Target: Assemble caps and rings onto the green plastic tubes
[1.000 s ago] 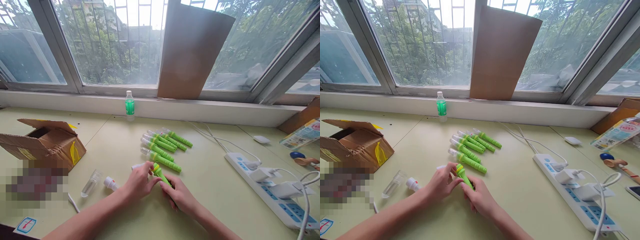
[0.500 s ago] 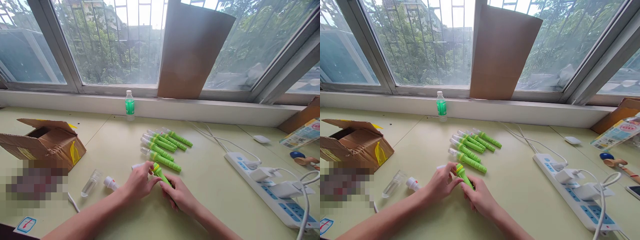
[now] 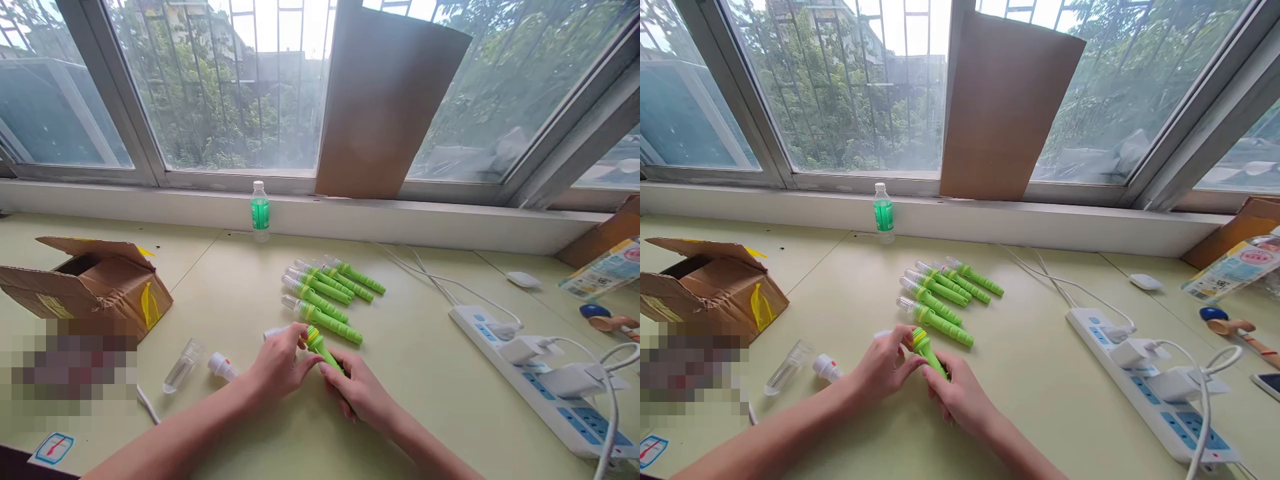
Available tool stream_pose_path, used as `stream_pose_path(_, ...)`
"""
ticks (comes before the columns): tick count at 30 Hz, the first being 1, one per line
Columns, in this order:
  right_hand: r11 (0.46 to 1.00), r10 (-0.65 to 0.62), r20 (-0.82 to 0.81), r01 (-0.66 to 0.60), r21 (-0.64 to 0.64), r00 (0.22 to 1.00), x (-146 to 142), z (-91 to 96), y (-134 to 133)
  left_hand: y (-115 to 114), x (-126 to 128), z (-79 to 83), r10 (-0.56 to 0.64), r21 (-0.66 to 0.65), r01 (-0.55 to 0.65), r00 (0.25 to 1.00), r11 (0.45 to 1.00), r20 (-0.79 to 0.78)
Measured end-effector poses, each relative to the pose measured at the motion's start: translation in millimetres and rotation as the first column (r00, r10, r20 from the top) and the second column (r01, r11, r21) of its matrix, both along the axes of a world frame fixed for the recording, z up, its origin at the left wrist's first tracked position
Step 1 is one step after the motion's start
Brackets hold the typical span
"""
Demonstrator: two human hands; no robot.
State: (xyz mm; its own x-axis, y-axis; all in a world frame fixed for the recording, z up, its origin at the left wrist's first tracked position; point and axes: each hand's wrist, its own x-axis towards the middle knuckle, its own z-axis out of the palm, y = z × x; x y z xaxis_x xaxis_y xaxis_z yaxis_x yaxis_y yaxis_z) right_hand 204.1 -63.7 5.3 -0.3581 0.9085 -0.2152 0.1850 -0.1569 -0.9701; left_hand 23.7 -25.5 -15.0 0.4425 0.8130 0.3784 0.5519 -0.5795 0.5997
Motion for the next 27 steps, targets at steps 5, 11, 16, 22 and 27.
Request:
stream_pose_path(5,1.000,0.001,0.004,-0.001,-0.006,1.000,-0.1,0.7,0.4,-0.5,0.1,1.0,0.008,0.009,-0.008,1.000,1.000,0.009)
stream_pose_path(11,1.000,0.002,0.012,-0.002,0.001,1.000,-0.1,0.6,1.0,-0.1,0.3,0.5,0.016,0.021,-0.016,1.000,1.000,0.012)
stream_pose_path(16,1.000,0.002,0.013,-0.002,-0.008,1.000,0.1,-1.0,0.8,-0.4,0.5,-0.2,0.016,0.020,-0.016,1.000,1.000,0.015)
stream_pose_path(22,1.000,-0.005,0.005,0.005,-0.004,1.000,0.4,-1.7,0.5,-0.3,0.1,-1.3,0.007,0.008,-0.007,1.000,1.000,0.006)
stream_pose_path(27,1.000,-0.009,-0.003,0.009,-0.010,1.000,0.3,-1.1,0.4,0.1,0.1,-2.1,0.002,0.003,-0.002,1.000,1.000,0.020)
